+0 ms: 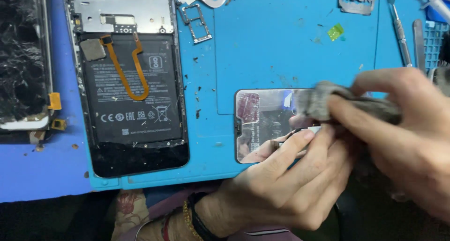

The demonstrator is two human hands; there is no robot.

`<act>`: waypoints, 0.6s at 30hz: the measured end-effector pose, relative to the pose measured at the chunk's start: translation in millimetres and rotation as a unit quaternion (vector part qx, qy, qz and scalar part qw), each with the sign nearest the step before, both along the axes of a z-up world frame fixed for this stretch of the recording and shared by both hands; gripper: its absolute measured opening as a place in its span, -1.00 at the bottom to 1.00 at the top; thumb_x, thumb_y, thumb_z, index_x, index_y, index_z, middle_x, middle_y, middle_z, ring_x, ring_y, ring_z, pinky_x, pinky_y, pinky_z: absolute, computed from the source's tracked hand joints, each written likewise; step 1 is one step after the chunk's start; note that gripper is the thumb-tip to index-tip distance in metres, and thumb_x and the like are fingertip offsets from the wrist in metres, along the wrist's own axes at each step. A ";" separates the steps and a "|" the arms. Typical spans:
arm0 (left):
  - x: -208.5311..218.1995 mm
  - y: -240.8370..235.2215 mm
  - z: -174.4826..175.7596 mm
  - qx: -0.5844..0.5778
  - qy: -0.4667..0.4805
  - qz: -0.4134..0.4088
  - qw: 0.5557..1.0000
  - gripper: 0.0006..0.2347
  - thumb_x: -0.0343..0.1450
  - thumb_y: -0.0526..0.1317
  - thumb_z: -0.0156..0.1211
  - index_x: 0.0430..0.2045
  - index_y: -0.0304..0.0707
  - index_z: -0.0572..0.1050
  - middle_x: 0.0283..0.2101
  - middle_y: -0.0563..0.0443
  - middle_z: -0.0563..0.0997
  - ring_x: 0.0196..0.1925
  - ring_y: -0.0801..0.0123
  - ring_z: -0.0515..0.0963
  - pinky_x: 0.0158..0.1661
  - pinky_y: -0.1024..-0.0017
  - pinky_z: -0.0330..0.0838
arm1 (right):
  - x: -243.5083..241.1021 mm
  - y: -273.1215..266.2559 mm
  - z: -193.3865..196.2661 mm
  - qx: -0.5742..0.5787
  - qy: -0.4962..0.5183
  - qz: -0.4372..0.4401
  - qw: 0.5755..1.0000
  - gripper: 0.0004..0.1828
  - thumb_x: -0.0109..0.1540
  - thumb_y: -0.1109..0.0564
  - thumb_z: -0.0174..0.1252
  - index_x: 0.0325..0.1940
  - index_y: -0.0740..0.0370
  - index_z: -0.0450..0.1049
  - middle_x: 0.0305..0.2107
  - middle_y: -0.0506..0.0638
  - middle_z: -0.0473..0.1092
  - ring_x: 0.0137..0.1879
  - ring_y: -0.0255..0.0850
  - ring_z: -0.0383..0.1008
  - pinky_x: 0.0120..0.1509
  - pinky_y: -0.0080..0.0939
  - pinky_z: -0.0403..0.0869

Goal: Cleaning a smartphone screen and applying adhesive tape during a screen replacement process

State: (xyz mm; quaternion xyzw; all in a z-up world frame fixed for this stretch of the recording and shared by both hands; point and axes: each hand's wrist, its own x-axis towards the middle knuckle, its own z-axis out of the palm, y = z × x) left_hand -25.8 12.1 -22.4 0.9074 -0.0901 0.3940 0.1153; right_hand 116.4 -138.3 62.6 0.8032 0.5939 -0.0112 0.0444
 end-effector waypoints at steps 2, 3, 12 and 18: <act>-2.3 0.8 -0.4 -0.004 0.004 0.012 1.000 -0.66 0.69 -0.17 -0.12 0.07 -0.03 0.72 0.16 0.15 0.72 0.21 0.51 0.68 0.30 0.61 0.51 | -0.5 -0.4 -1.8 0.031 0.058 -0.056 0.996 -0.69 0.40 0.40 0.08 0.22 0.40 0.55 0.10 0.43 0.33 -0.11 0.19 0.38 -0.02 0.08 0.37; -2.8 -0.4 -1.2 -0.011 0.000 0.008 1.000 -0.67 0.68 -0.21 -0.11 0.03 -0.08 0.73 0.11 0.08 0.73 0.17 0.44 0.68 0.31 0.56 0.55 | -3.9 9.6 2.5 0.008 0.046 -0.024 0.999 -0.65 0.38 0.30 0.06 0.24 0.32 0.53 0.13 0.31 0.34 -0.25 0.07 0.38 -0.20 0.02 0.39; -4.7 4.7 0.3 -0.006 -0.003 0.006 1.000 -0.68 0.66 -0.24 -0.10 -0.03 -0.10 0.73 0.06 0.02 0.72 0.14 0.37 0.68 0.29 0.51 0.56 | -3.6 24.6 5.9 0.014 0.058 0.024 0.998 -0.66 0.38 0.28 0.03 0.23 0.24 0.52 0.10 0.27 0.35 -0.26 0.04 0.39 -0.25 0.03 0.39; -6.1 0.5 -4.0 -0.023 -0.016 0.000 1.000 -0.70 0.65 -0.27 -0.06 -0.06 -0.13 0.73 0.04 -0.03 0.73 0.09 0.30 0.68 0.27 0.45 0.62 | -6.3 21.6 1.7 -0.010 0.058 0.053 0.997 -0.65 0.35 0.30 0.01 0.22 0.25 0.49 0.11 0.21 0.32 -0.37 -0.10 0.35 -0.35 -0.06 0.37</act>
